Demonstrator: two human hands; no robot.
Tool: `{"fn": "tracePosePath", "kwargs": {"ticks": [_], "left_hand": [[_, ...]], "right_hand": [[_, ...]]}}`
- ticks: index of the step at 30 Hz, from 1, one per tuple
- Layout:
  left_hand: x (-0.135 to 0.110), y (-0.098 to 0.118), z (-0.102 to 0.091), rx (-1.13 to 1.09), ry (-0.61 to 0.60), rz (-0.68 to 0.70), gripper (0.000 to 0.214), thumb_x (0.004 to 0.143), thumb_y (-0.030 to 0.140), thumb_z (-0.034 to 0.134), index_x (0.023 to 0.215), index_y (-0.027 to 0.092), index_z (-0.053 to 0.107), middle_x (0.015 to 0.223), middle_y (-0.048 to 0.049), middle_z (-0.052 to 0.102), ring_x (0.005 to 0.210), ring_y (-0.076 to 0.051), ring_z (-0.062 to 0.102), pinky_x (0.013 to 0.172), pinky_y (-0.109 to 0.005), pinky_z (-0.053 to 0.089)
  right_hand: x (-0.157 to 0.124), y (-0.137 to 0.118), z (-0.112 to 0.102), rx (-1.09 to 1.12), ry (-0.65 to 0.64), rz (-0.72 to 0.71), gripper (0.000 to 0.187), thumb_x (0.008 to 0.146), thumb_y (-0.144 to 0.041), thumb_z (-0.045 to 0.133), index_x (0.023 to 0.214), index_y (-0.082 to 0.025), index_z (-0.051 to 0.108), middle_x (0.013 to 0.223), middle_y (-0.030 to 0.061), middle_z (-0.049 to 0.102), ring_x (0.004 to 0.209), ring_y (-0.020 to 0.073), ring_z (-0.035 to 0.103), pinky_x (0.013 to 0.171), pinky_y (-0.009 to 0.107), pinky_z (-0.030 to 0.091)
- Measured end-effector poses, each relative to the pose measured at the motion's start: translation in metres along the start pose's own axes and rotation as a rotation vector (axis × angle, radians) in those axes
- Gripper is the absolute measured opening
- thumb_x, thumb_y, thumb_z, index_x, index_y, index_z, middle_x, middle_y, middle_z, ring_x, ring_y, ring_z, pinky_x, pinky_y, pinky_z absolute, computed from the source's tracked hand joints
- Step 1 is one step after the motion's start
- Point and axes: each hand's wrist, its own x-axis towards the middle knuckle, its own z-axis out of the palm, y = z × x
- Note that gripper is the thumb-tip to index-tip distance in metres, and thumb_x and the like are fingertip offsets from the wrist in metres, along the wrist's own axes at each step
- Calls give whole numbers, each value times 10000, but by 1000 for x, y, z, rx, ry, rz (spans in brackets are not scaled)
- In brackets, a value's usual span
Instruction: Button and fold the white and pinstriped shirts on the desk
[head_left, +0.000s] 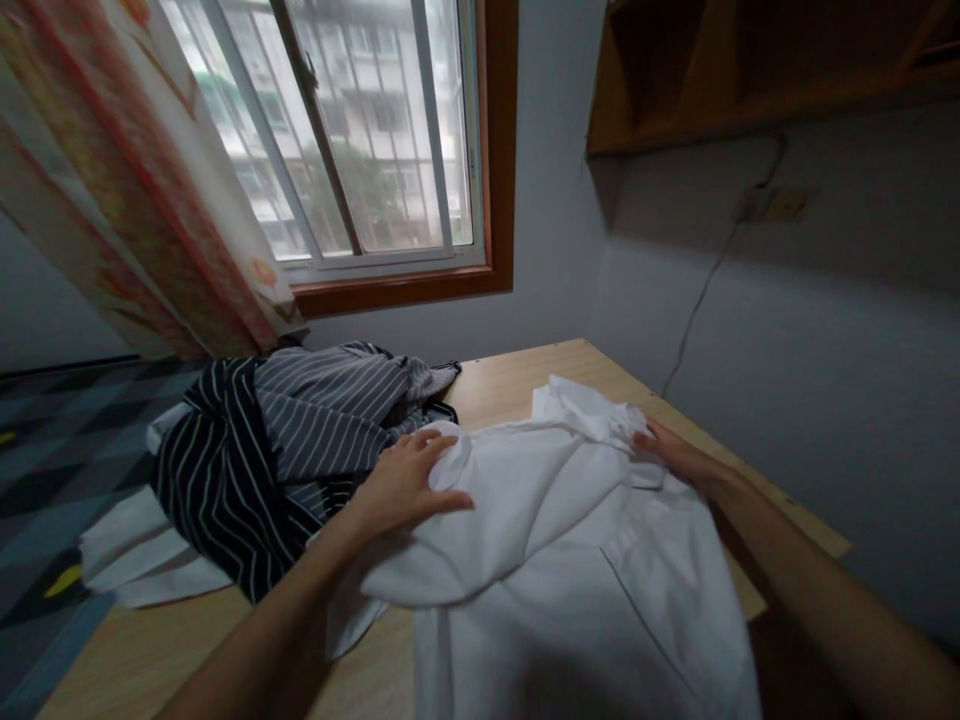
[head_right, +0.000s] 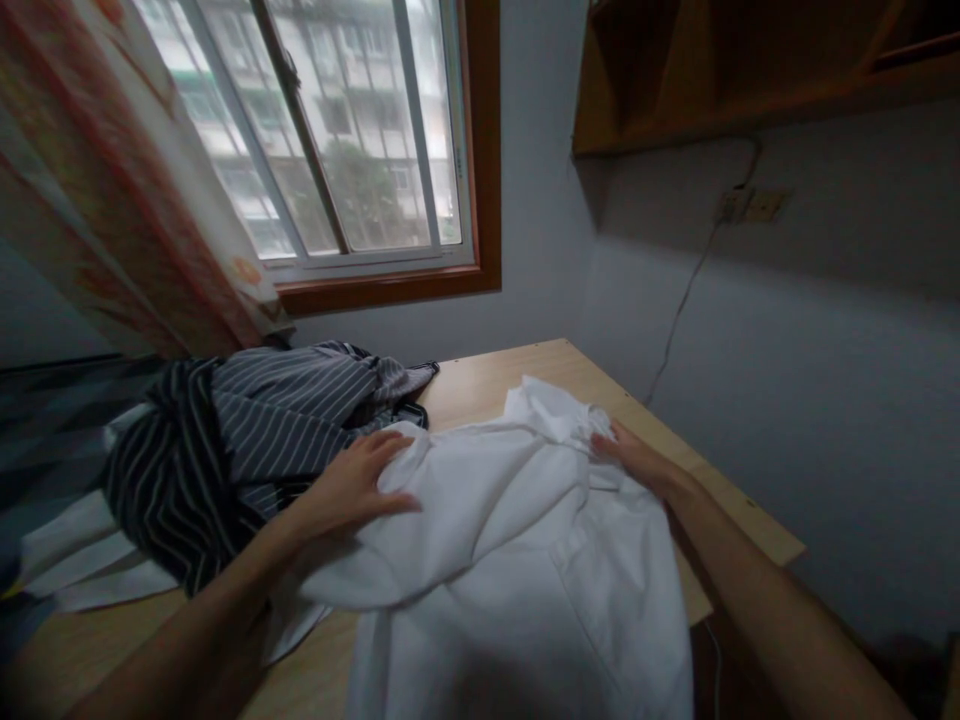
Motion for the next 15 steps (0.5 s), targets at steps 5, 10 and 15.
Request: {"fn": "tracePosePath", "kwargs": {"ticks": [5, 10, 15], "left_hand": [[-27, 2, 48, 94, 0, -39, 645, 702, 277, 683, 1316, 197, 504, 1243, -134, 576, 1115, -292, 569, 958, -419, 443], [-16, 20, 48, -127, 340, 145, 414, 695, 62, 530, 1078, 198, 611, 1036, -51, 643, 989, -213, 592, 883, -330, 465], [11, 39, -77, -40, 1071, 78, 368, 658, 93, 641, 1024, 140, 648, 970, -29, 617, 929, -209, 563, 906, -360, 447]], "right_hand": [[-39, -12, 59, -148, -101, -101, 897, 610, -344, 780, 1409, -182, 403, 1425, 157, 480, 1296, 325, 458, 1108, 507, 310], [-30, -58, 135, 39, -185, -239, 634, 723, -237, 618, 1335, -194, 461, 1352, 97, 550, 1253, 286, 495, 1088, 498, 343], [38, -173, 178, 274, 37, -512, 632, 696, -235, 660, 1293, -195, 458, 1289, 57, 562, 1224, 267, 505, 1102, 462, 344]]}}
